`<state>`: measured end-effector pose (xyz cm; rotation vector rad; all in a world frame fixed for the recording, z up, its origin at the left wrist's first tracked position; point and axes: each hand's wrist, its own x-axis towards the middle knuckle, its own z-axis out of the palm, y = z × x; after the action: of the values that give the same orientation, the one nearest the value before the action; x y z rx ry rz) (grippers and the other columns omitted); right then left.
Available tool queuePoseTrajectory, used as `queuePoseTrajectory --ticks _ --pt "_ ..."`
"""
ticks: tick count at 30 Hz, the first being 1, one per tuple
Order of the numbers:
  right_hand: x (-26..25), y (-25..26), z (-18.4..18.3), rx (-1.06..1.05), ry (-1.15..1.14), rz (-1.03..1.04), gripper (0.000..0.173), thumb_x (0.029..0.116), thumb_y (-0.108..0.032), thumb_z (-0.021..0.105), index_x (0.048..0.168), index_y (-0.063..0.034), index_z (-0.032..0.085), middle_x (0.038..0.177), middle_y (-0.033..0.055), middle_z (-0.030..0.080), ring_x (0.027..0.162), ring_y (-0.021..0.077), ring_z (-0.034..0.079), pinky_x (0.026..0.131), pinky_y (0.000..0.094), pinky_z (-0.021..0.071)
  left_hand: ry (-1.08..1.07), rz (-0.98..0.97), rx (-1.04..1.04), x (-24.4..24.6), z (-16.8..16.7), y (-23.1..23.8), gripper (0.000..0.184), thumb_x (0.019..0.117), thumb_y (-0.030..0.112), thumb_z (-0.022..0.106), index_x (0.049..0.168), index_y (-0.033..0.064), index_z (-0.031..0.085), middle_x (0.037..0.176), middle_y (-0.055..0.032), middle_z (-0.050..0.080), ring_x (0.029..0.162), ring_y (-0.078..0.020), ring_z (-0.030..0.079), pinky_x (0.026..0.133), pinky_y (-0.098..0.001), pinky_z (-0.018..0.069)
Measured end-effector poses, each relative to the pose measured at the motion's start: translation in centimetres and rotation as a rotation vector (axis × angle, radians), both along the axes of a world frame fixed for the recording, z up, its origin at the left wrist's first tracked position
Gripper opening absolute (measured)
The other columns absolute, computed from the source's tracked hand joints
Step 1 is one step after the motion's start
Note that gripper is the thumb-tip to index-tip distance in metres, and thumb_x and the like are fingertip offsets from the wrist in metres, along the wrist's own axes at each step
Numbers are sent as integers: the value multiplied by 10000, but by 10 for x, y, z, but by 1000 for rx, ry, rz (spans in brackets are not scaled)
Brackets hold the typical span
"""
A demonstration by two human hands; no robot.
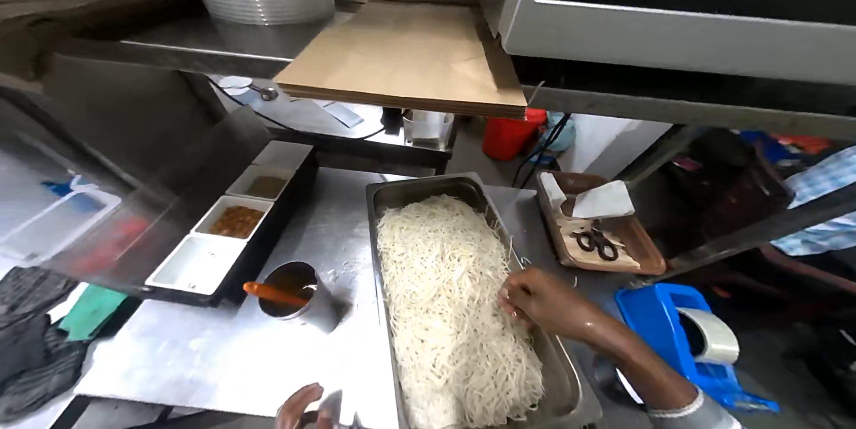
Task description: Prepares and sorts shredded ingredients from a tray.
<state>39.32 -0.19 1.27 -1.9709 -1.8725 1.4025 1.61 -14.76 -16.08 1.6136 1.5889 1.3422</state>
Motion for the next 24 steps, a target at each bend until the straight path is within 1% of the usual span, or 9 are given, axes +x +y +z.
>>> queuePoseTrajectory --ticks 2,4,7,10,15,17,20,22,24 --pt "-4 -3 14 113 -130 79 296 1069 -191 486 1084 -6 717 955 146 698 854 258 678 826 470 555 -23 -76 43 24 21 13 271 993 78 574 1159 -132 615 1226 -260 614 1120 -188 637 909 -298 575" --pt "-8 -7 27 229 -186 89 276 1068 -184 500 1140 -48 729 1001 137 711 904 261 679 861 476 547 -54 -161 32 50 42 25 261 979 59 586 1167 -118 627 1233 -237 628 1108 -165 660 906 -286 588" --pt "-12 -19 33 303 -142 146 304 1046 -101 478 1228 -64 719 1109 145 722 988 273 691 923 479 541 -139 -254 -244 91 65 38 353 953 27 596 1286 -91 599 1222 -206 656 1023 -197 694 870 -348 607" --pt "-10 -30 28 384 -44 159 327 1036 -80 467 1249 -89 716 1149 116 728 987 232 706 918 447 568 -163 -370 -577 120 65 46 520 1007 149 590 1477 -34 467 1370 -228 603 1152 -271 675 996 -426 562" --pt "11 -21 -15 201 60 128 332 1047 -112 506 1342 -58 648 1290 140 678 1139 247 682 1006 443 549 -160 -344 -796 154 62 51 750 972 242 671 1576 -23 315 1439 -284 535 1279 -370 588 1081 -507 484" --pt "17 -15 -57 108 -31 44 508 1022 -263 615 1466 -33 527 1421 200 591 1301 327 589 1109 504 465 -103 -311 -846 162 63 57 834 978 312 667 1608 -16 229 1468 -284 514 1326 -380 559 1119 -520 453" --pt "4 -17 -122 74 -136 -6 1064 846 -537 786 1612 -12 265 1620 237 354 1496 367 369 1229 532 299 -91 -268 -916 176 61 70 899 994 428 634 1629 6 157 1525 -273 461 1374 -372 519 1141 -533 430" --pt "-14 -22 -139 116 -180 -54 1127 760 -500 846 1603 -7 283 1602 225 384 1446 354 441 1167 527 387 -128 -224 -951 187 55 79 977 983 488 631 1634 2 89 1591 -276 373 1442 -374 444 1177 -535 382" --pt "-21 -22 -140 90 -105 -88 1079 769 -380 855 1603 -13 278 1581 218 418 1422 345 473 1149 527 406 -187 -146 -975 200 44 85 1102 937 534 669 1637 16 -7 1621 -293 306 1470 -406 400 1181 -568 366"
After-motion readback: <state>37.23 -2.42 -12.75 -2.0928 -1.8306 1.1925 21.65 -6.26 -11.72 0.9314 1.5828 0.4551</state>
